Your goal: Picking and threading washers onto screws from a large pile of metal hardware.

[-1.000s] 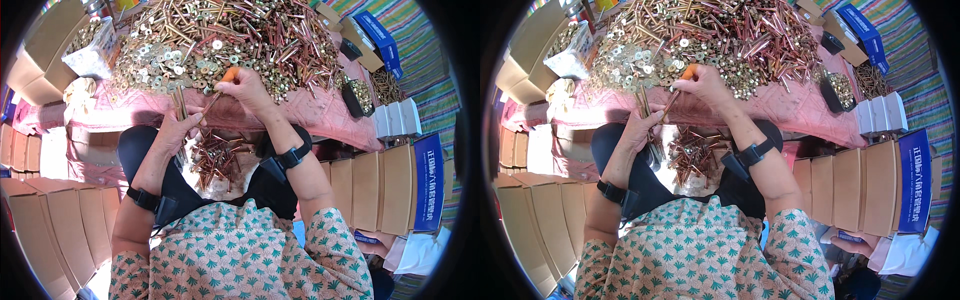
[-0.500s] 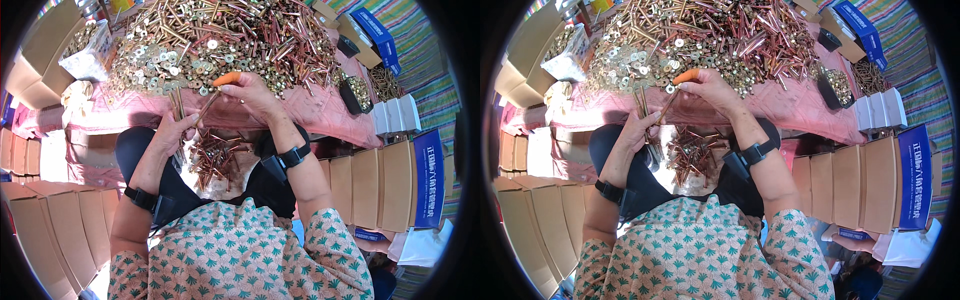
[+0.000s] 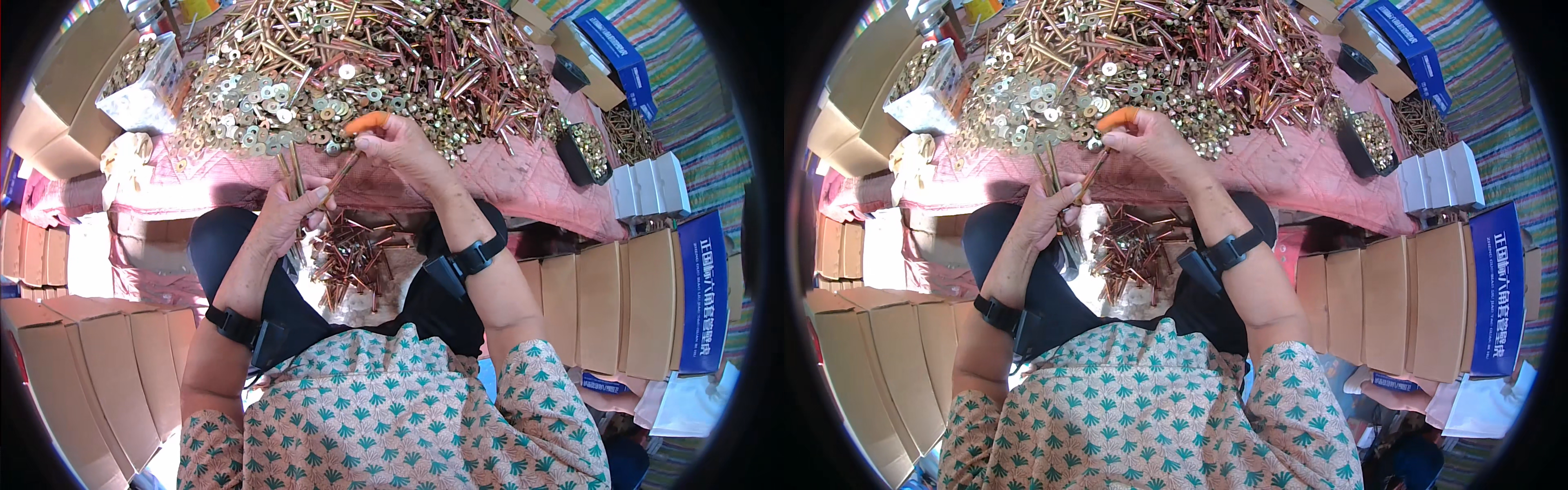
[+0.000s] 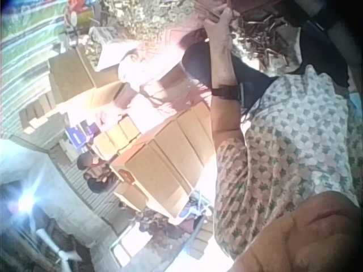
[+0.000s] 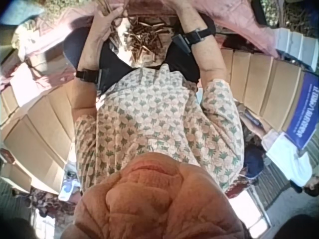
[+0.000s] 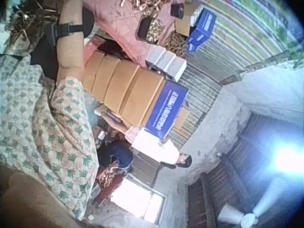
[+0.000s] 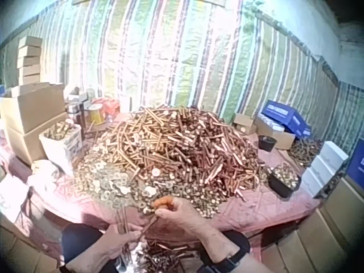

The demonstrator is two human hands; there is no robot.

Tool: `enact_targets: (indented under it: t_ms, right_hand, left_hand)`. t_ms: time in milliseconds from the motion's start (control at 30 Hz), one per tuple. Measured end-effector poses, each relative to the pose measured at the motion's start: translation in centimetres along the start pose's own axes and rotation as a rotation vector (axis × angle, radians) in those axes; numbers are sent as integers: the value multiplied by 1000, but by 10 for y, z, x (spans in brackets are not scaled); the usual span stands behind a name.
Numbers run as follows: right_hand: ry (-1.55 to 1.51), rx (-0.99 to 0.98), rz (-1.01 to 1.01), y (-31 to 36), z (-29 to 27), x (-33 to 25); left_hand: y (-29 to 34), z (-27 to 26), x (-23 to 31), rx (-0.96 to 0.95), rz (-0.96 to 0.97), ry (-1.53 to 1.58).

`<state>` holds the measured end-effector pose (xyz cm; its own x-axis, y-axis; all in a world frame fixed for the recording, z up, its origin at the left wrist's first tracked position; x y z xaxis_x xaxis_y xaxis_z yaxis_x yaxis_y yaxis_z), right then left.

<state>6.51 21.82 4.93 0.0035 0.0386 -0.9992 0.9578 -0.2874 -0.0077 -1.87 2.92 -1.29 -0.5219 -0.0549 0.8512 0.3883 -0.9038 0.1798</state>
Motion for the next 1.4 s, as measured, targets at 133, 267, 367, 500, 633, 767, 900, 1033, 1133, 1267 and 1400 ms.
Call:
enact_targets:
  t_ms: [133, 267, 367, 500, 633, 767, 900, 1033, 1133, 1267, 1400]
  right_hand:
    - [310, 67, 51, -9, -6, 11]
    - [484, 136, 72, -10, -9, 11]
    - [-218, -19, 9, 3, 1, 4]
    - [118, 87, 181, 4, -12, 15]
    - [-198, -77, 101, 13, -8, 14]
    - [105, 4, 115, 12, -13, 22]
    - [-100, -25, 81, 15, -9, 17]
    - [109, -4, 39, 11, -14, 27]
    - [144, -52, 76, 15, -16, 23]
    - [696, -82, 97, 15, -14, 17]
    - [823, 134, -73, 3, -12, 12]
  left_hand:
    - [0, 4, 1, -1, 5, 30]
    - [-1, 2, 1, 27, -25, 15]
    - [-1, -2, 1, 39, -19, -1]
    - [-1, 1, 0, 22, -65, -47]
    - [1, 3, -1, 37, -59, -48]
    - [3, 7, 0, 3, -83, -69]
    - [4, 7, 2, 9, -102, -92]
    - [4, 9, 4, -28, -117, -107]
    - [6, 7, 4, -20, -136, -120]
    - [9, 9, 1, -87, -181, -183]
    - [11, 9, -5, -128, -242, -457]
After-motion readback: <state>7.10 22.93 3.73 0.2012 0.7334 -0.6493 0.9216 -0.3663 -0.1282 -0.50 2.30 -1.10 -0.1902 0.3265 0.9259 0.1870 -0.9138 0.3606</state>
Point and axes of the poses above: each hand's wrist, its own y-axis away from the middle knuckle, its own z-axis out of the palm, x = y × z, the point moved 3 cm from there along -y, towards the middle knuckle, and after that the axes turned 3 degrees about -x, right-handed, at the moved point
